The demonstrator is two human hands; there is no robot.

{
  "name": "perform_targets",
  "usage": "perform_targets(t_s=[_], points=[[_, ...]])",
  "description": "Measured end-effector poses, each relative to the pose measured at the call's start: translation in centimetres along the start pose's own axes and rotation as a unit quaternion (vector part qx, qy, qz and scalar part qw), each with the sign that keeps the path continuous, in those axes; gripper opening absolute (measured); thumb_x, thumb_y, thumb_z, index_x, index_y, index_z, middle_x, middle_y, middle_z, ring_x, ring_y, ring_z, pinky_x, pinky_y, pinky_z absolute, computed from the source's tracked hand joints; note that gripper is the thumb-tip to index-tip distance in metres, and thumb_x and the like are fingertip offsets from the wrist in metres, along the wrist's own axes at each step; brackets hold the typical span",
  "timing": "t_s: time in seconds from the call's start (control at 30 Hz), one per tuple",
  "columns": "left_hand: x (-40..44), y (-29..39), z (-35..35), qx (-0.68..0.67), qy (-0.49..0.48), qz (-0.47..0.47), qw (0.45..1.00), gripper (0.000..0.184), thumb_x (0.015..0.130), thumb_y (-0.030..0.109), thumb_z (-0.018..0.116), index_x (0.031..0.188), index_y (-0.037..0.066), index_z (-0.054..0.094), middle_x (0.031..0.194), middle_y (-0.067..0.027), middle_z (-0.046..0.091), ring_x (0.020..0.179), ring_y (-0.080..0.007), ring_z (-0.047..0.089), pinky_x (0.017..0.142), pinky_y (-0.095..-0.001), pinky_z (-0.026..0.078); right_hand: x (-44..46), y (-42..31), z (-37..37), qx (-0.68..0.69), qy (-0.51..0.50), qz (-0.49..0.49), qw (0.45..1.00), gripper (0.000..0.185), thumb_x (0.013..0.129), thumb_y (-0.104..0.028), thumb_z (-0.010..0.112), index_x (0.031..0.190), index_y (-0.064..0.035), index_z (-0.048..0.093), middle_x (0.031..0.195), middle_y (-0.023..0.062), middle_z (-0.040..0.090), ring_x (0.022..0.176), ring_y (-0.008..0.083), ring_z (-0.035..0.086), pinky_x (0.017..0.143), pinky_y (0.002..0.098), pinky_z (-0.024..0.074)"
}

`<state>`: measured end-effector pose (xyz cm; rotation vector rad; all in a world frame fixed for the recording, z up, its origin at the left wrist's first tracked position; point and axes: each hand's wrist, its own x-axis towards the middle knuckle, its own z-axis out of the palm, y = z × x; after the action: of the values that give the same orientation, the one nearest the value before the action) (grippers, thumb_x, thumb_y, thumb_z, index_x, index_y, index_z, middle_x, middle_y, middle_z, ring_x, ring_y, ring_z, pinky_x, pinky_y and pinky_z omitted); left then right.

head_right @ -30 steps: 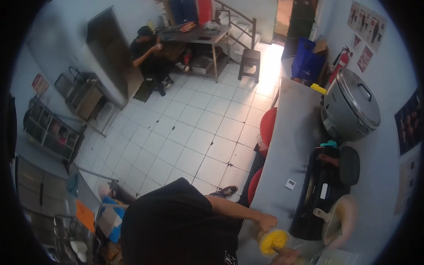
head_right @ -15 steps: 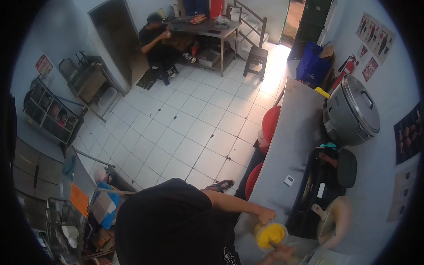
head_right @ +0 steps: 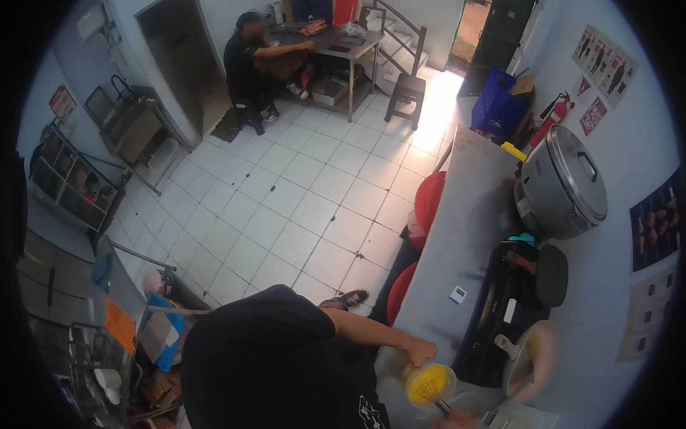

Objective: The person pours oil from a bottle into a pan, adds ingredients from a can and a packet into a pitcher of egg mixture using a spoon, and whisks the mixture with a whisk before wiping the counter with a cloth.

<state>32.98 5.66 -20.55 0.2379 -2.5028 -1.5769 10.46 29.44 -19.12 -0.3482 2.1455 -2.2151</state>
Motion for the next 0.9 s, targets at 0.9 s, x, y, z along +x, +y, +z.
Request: perform_targets(t_s=[0.9], points=[[-0.6, 0.1, -0.3, -0.009, 0.004, -0.018, 1.000, 0.016, 0.053, 0.010, 0.064, 0.063, -0.001, 0.063, 0.062, -0.0199, 0.062, 0.057, -0.0343, 0.060, 0.056, -0.0443, 0.046, -5.0, -6.8, 6.9, 0.158, -0.112, 0.080, 0.978, 0.052, 0.104, -0.034, 0.045, 0.056, -0.0181, 0.029, 0.045, -0.0023, 0.026, 0.034, 0.0097, 0.024, 0.035, 0.0248, 0.0201]])
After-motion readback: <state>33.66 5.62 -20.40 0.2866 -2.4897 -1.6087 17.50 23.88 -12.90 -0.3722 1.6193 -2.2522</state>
